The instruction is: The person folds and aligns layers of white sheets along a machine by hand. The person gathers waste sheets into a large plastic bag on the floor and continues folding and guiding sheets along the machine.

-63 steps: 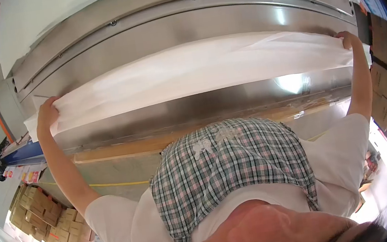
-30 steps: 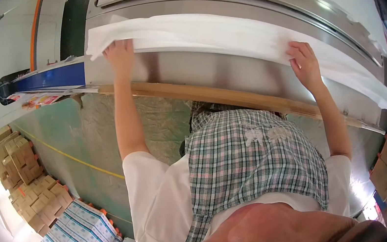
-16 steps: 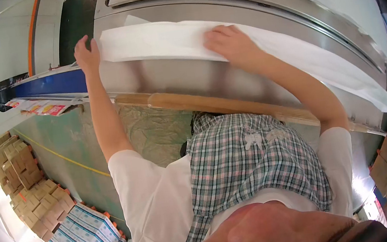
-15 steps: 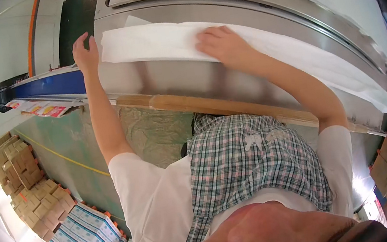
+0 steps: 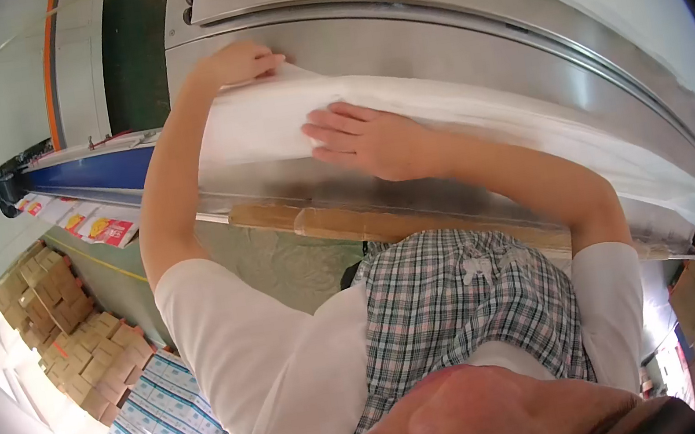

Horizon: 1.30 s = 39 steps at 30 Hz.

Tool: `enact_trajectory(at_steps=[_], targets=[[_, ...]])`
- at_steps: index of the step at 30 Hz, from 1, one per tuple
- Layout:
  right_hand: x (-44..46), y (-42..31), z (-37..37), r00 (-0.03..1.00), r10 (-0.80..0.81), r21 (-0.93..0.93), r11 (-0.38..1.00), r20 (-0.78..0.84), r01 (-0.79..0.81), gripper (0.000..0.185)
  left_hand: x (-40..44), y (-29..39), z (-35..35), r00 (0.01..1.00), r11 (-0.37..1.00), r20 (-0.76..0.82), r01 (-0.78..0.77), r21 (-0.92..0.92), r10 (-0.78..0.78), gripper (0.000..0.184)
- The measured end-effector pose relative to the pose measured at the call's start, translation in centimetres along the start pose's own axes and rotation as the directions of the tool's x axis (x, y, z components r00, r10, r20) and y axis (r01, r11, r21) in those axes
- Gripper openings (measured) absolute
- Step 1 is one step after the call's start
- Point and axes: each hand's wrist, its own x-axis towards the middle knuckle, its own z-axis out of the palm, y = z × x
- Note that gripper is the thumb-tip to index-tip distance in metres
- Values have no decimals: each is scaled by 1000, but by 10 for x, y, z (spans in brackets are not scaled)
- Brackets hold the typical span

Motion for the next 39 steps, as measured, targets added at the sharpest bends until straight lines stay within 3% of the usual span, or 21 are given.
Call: enact_trajectory(at_steps=[8,10,11,13,14,16,17,19,20,21,23,25,26,30,31,32,33,36,37,38,39], targets=[[-5,1,2,997,-52,71,996,-57,56,35,-20,-7,13,953,958,240,228,-173,-184,65],[-2,5,0,997,-20,109,994,-73,28,35,-29,-27,6,900,852,287,414,-320,-329,64],[-1,8,0,997,-30,108,993,-73,38,35,-34,-50,6,899,848,283,419,-325,-335,64],[3,12,-1,996,20,73,997,-83,-14,34,-47,-99,12,938,746,33,295,-596,-345,58],[4,14,-2,996,16,70,997,-88,-10,34,-59,-101,10,937,748,28,296,-594,-349,58],[7,14,-1,995,21,24,1000,-101,-18,33,-91,-92,9,830,595,-340,-13,-804,-441,46],[8,13,-2,995,11,19,1000,-100,-9,33,-103,-86,10,825,593,-347,-18,-805,-446,46],[12,10,-5,998,16,-52,998,-66,-19,33,-124,-64,14,668,611,-652,-361,-705,-358,30],[12,9,-6,998,8,-60,998,-63,-12,33,-130,-47,20,644,570,-691,-449,-688,-328,26],[13,7,-5,997,18,-74,997,-73,-23,33,-131,-26,24,637,567,-697,-456,-686,-330,26],[12,4,-3,997,24,-97,995,-74,-31,34,-127,13,35,541,915,-838,-295,-275,-77,26],[7,-1,-2,988,84,-157,982,-128,-104,33,-107,40,42,442,972,-877,-211,101,187,25],[4,-6,-4,988,95,-175,978,-122,-116,33,-95,44,46,430,967,-880,-231,108,200,25],[-37,-22,-22,959,239,-185,946,-153,-265,32,-33,60,76,501,998,-865,45,47,18,24],[-53,-29,-28,943,295,-160,935,-152,-318,31,-30,61,83,439,996,-896,-24,-91,-71,27],[-70,-37,-36,914,372,-204,893,-164,-400,31,-38,62,87,447,998,-894,-54,-17,9,29],[-86,-47,-44,893,429,-239,860,-139,-451,29,-40,56,98,483,1000,-875,2,-30,-27,29],[-138,-65,-61,818,561,-279,771,-127,-573,28,-48,-15,142,381,987,-911,-34,159,160,20],[-153,-71,-64,802,586,-260,761,-118,-594,28,-58,-37,150,424,998,-905,-62,0,26,23],[-169,-75,-65,749,658,-267,710,-81,-652,32,-61,-80,163,395,996,-917,43,81,57,28],[-186,-76,-68,732,674,-272,690,-97,-671,32,-78,-99,162,495,980,-869,186,69,-33,32]])
